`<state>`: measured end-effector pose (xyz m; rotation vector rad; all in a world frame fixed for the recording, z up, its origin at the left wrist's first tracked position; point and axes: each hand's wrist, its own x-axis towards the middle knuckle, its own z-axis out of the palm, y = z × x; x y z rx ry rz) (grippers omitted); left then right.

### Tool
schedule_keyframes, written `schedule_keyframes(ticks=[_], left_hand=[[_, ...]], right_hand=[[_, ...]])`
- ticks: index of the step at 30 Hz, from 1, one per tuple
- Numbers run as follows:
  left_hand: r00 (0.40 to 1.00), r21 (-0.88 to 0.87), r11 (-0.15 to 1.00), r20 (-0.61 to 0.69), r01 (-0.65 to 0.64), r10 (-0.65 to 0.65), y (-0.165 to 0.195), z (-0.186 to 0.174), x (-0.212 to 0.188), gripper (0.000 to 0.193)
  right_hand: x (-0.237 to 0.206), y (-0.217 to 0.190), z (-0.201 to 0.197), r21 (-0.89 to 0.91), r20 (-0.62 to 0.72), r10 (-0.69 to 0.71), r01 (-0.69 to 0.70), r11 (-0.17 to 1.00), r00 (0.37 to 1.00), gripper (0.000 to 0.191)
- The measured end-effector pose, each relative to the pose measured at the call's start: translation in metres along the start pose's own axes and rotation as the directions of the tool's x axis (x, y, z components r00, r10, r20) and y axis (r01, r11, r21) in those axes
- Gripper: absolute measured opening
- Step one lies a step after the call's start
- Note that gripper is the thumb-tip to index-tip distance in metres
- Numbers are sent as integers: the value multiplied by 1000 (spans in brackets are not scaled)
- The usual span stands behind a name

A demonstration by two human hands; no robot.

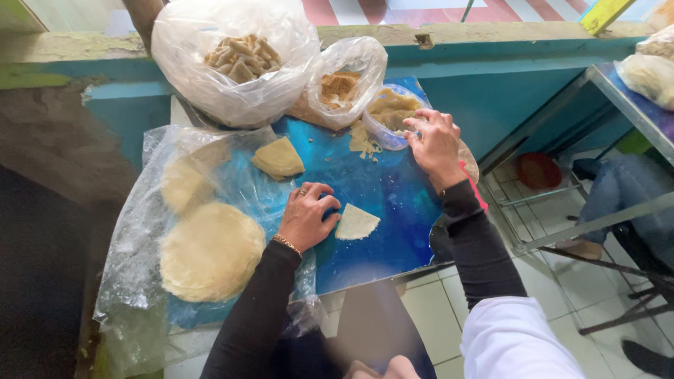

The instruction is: The person takes triangular dough wrappers one at a time, spoons filling from a plastic container onto each wrapper by hand, folds the wrapper over the filling, presses the edges closed, and sets the finished pastry on a stack of completed ones on the table.

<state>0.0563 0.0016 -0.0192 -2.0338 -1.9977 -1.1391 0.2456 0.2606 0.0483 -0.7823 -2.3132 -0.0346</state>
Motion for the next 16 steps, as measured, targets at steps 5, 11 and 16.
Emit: schedule_keyframes(ticks=[5,11,16], left_hand=[[1000,-18,1000,18,15,-14,1,-2,2,16],[1000,-31,1000,3,-5,5,1,-3,-1,16],[1000,-36,999,19,10,-10,2,-5,0,15]], right_hand=[[4,17,29,-142,70,-88,97,985,994,15],[1,21,30,-185,113,-136,156,970,984,19],[9,27,31,-271,162,-168,208,940,972,29]])
